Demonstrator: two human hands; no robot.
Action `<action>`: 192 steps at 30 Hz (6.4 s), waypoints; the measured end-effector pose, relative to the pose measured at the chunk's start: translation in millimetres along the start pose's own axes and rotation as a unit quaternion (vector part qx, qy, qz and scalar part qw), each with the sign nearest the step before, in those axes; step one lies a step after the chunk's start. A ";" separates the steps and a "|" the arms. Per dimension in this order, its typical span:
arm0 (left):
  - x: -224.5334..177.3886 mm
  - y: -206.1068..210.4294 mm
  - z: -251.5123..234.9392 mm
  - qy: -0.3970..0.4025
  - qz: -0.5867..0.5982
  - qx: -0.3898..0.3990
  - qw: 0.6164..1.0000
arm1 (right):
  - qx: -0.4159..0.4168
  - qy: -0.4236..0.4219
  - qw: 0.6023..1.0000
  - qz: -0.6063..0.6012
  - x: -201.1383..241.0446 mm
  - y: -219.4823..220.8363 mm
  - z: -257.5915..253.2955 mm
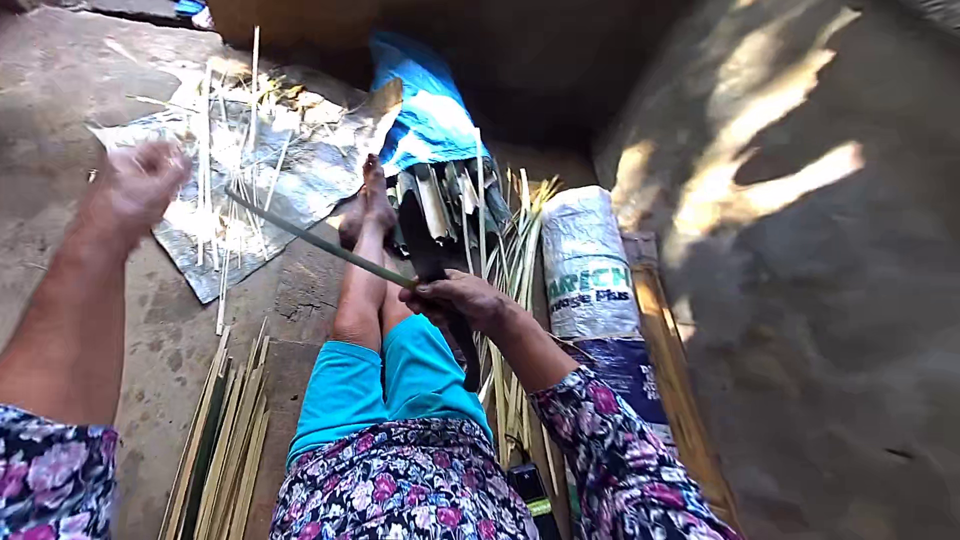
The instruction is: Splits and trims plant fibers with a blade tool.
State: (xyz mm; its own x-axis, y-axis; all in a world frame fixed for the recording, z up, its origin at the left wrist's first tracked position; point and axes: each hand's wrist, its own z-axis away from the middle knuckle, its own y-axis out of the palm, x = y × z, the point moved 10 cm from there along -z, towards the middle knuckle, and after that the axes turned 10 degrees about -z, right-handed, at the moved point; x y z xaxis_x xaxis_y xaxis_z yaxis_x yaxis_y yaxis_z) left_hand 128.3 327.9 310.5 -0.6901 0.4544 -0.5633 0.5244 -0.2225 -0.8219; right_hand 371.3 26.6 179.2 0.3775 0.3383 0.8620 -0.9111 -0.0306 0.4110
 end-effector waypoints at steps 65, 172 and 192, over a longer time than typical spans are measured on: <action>259.8 103.5 504.5 -0.339 0.068 0.582 0.736 | 0.053 0.142 0.987 0.049 -71.7 36.5 -7.5; -128.7 222.7 289.6 0.003 0.562 0.253 0.787 | 0.154 0.118 0.933 -0.305 -77.2 113.4 71.4; -126.3 222.7 291.7 0.035 0.521 0.261 0.812 | 0.168 0.168 0.957 -0.165 -88.7 106.3 65.9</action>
State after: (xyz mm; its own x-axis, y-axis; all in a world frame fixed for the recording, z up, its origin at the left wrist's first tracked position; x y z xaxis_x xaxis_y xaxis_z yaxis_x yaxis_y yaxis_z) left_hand 186.7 -30.6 173.9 0.0334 -0.1712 -0.9847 0.5102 -0.8442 0.1641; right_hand 251.9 -68.6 165.9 0.5094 0.6633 0.5481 -0.6251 -0.1525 0.7655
